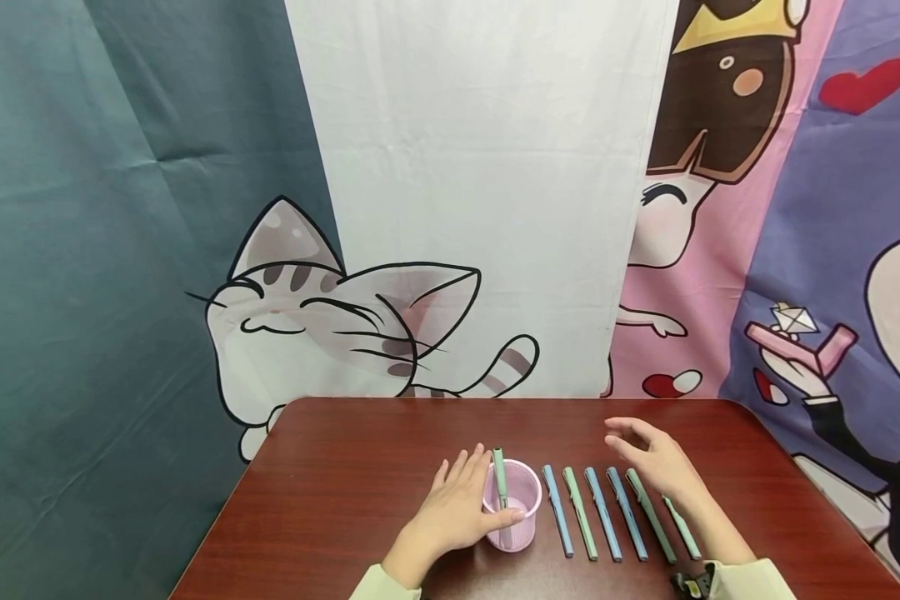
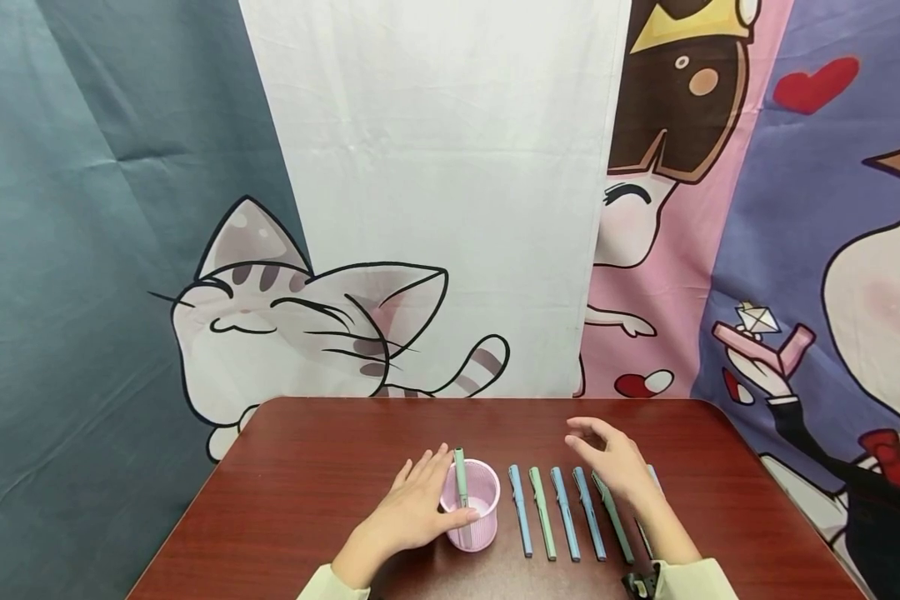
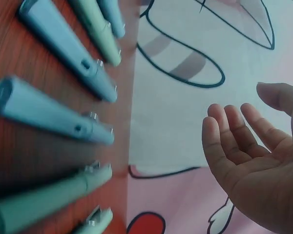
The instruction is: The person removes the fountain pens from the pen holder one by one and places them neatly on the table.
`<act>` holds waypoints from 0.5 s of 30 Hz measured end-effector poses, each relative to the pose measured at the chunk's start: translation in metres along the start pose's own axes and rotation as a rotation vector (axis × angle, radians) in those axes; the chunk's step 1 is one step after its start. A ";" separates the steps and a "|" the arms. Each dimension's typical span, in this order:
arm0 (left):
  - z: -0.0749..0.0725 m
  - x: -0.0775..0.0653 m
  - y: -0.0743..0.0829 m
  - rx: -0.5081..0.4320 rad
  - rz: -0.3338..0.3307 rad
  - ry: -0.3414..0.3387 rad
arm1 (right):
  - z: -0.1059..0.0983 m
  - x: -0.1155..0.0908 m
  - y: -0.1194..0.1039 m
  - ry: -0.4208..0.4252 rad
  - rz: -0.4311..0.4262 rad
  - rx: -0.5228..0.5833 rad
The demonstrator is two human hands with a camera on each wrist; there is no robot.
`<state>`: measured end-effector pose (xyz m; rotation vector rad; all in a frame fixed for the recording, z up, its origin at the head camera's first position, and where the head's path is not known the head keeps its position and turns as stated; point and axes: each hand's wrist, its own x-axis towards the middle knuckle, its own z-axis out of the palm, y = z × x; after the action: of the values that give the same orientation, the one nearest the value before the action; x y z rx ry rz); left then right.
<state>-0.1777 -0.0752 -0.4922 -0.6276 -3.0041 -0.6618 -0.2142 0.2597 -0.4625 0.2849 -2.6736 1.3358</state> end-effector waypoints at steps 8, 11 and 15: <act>0.000 0.000 0.000 -0.007 -0.006 -0.009 | 0.022 0.002 -0.014 -0.047 -0.019 0.180; 0.000 0.001 0.000 -0.011 -0.009 -0.011 | 0.029 0.003 -0.018 -0.046 -0.012 0.193; 0.000 0.001 0.000 -0.010 -0.013 -0.013 | 0.039 0.004 -0.022 -0.058 -0.029 0.220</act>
<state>-0.1787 -0.0748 -0.4922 -0.6160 -3.0209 -0.6766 -0.2148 0.2151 -0.4675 0.3905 -2.5575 1.6380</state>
